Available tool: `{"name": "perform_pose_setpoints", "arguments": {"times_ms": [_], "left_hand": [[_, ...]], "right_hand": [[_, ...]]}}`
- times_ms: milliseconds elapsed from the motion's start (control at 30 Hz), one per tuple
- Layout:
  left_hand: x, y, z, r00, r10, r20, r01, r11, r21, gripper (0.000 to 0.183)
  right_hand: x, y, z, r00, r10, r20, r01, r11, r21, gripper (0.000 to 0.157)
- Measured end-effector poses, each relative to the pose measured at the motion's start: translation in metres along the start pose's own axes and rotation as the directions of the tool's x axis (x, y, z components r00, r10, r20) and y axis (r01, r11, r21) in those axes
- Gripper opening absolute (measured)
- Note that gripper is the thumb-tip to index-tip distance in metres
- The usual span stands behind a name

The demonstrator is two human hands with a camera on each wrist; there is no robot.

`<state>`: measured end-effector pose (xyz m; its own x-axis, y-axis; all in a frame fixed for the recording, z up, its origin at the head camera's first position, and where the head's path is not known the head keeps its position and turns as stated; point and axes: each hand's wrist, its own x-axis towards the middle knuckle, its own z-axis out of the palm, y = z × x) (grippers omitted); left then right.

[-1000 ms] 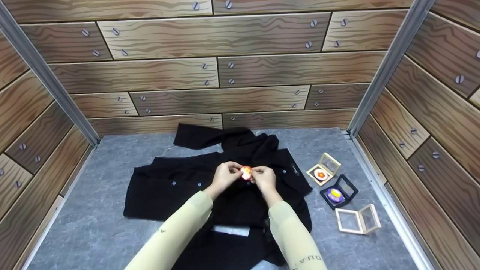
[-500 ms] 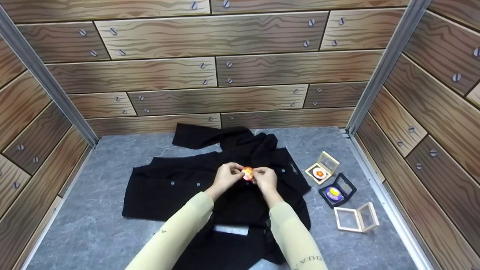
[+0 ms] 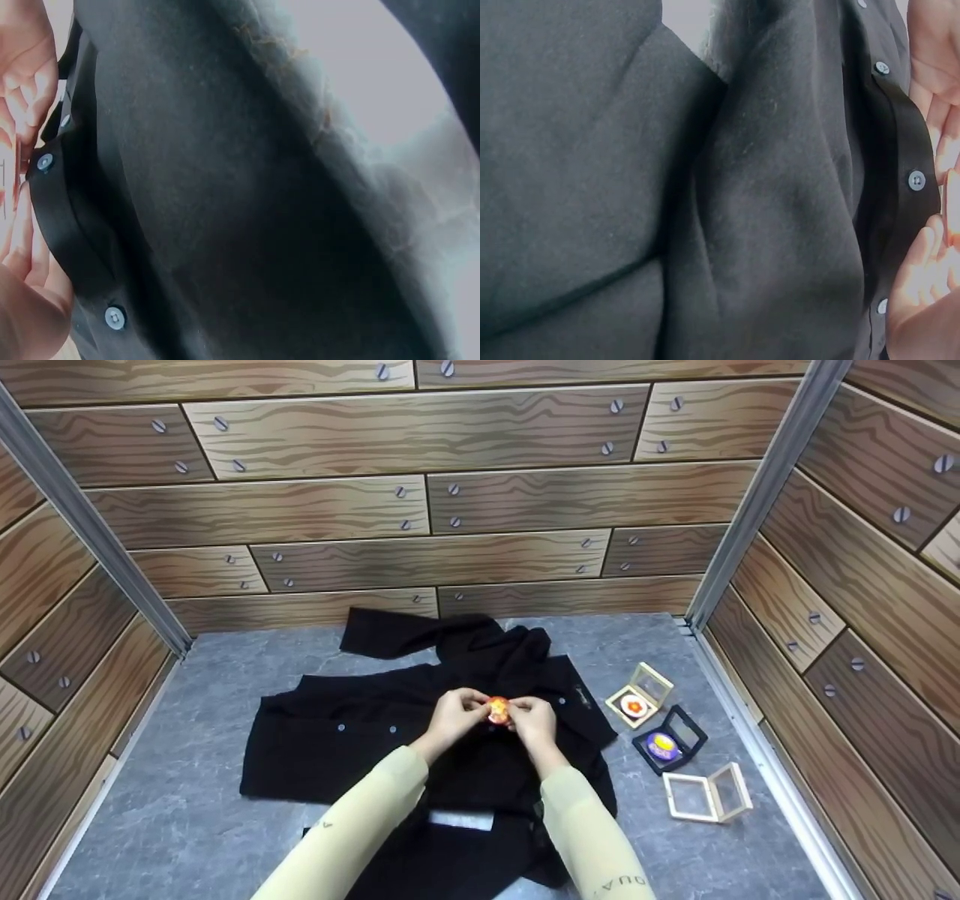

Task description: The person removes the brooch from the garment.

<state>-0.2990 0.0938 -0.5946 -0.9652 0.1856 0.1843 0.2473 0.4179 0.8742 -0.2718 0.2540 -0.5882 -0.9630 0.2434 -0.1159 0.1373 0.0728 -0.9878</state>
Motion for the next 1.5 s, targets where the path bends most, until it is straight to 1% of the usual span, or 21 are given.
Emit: {"name": "perform_pose_setpoints", "arguments": {"times_ms": [133, 300, 567, 700, 833, 933, 1133, 1400, 1500], "left_hand": [[-0.001, 0.002, 0.003, 1.000, -0.001, 0.010, 0.001, 1.000, -0.015, 0.015], [-0.002, 0.003, 0.006, 1.000, -0.009, 0.012, 0.009, 1.000, -0.024, 0.014], [-0.008, 0.008, 0.007, 0.997, -0.044, 0.062, 0.047, 0.997, -0.056, 0.013], [-0.008, 0.007, 0.011, 0.996, -0.051, 0.074, 0.055, 0.996, -0.065, 0.013], [-0.009, 0.005, 0.014, 0.997, -0.043, 0.072, 0.048, 0.996, -0.069, 0.011], [-0.010, 0.005, 0.015, 0.997, -0.039, 0.072, 0.044, 0.996, -0.076, 0.011], [-0.012, 0.006, 0.019, 0.994, -0.045, 0.096, 0.055, 0.994, -0.099, 0.010], [-0.011, 0.013, 0.023, 0.991, -0.050, 0.126, 0.067, 0.989, -0.130, 0.011], [-0.010, 0.015, 0.025, 0.991, -0.048, 0.128, 0.066, 0.988, -0.140, 0.011]], "right_hand": [[-0.001, 0.001, -0.004, 1.000, -0.002, -0.002, 0.002, 1.000, -0.014, 0.030], [-0.003, 0.001, -0.010, 1.000, -0.008, -0.019, 0.007, 0.999, -0.035, 0.028], [-0.007, 0.002, -0.021, 0.999, -0.012, -0.047, 0.008, 0.998, -0.069, 0.029], [-0.008, 0.004, -0.027, 0.998, -0.007, -0.066, 0.002, 0.997, -0.077, 0.030], [-0.010, 0.008, -0.032, 0.996, -0.006, -0.090, -0.001, 0.996, -0.084, 0.028], [-0.011, 0.011, -0.035, 0.995, 0.004, -0.095, -0.012, 0.997, -0.075, 0.026], [-0.013, 0.015, -0.043, 0.993, 0.026, -0.112, -0.032, 0.998, -0.056, 0.021], [-0.017, 0.021, -0.057, 0.989, 0.031, -0.143, -0.036, 0.999, -0.032, 0.022], [-0.018, 0.024, -0.063, 0.987, 0.039, -0.157, -0.041, 0.999, -0.010, 0.018]]}}
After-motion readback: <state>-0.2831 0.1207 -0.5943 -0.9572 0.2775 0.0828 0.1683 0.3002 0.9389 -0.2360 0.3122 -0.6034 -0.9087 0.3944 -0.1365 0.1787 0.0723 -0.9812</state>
